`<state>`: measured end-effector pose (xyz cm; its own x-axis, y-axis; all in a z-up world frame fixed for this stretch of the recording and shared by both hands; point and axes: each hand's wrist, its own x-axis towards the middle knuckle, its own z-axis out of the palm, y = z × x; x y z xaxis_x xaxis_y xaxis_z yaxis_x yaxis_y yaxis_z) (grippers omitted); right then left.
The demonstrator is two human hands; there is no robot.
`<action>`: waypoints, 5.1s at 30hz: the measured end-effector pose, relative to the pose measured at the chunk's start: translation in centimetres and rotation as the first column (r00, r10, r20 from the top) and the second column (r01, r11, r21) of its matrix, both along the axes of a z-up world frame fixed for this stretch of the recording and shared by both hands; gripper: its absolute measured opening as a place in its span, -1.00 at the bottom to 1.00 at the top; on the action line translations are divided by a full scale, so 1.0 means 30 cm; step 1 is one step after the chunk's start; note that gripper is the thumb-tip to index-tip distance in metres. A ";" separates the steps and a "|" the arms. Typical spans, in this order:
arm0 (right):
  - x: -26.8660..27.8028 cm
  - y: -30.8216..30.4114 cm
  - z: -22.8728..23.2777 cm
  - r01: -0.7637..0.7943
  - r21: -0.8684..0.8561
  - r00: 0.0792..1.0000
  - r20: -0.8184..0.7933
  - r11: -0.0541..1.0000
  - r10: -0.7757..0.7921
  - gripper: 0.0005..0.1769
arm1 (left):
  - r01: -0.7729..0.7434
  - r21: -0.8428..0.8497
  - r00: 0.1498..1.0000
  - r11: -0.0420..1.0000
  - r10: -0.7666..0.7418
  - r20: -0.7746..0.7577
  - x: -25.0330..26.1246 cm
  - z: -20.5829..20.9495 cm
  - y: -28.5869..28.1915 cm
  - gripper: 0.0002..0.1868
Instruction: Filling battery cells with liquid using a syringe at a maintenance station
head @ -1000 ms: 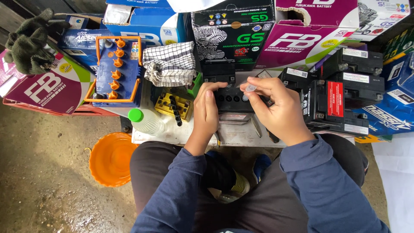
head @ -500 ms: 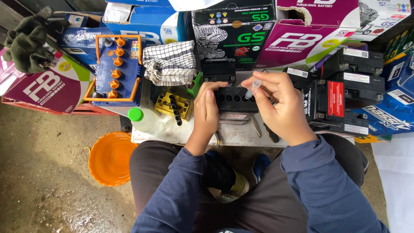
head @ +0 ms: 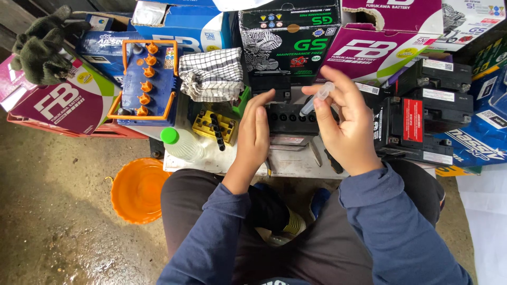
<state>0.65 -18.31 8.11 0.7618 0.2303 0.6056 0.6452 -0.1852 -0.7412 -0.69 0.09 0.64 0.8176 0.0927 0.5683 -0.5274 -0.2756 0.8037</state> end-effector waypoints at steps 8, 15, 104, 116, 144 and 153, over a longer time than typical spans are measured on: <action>-0.045 0.080 -0.005 -0.016 0.022 0.998 0.054 1.000 0.015 -0.65 | -0.075 0.108 0.997 0.991 0.072 0.032 -0.189 0.070 0.021 -0.52; -0.158 0.230 -0.035 -0.158 -0.081 0.965 0.200 0.984 0.171 -0.73 | -0.204 0.176 0.976 0.963 0.185 0.119 -0.372 0.044 0.127 -0.39; -0.445 1.502 -0.868 -0.423 -0.656 0.665 -0.693 0.625 -0.277 -0.59 | -0.295 0.827 0.809 0.478 0.586 -0.051 -0.673 -0.751 1.251 -0.82; -0.445 1.502 -0.839 -0.394 -0.634 0.675 -0.691 0.665 -0.258 -0.61 | -0.349 0.799 0.799 0.490 0.600 -0.019 -0.672 -0.784 1.276 -0.86; -0.453 1.507 -0.884 -0.323 -0.840 0.885 -0.431 0.436 -0.176 -0.55 | -0.301 0.772 0.805 0.560 0.583 -0.109 -0.665 -0.801 1.279 -0.85; -0.460 1.503 -0.864 -0.293 -0.824 0.895 -0.415 0.484 -0.163 -0.58 | -0.308 0.770 0.790 0.559 0.602 -0.121 -0.665 -0.767 1.281 -0.86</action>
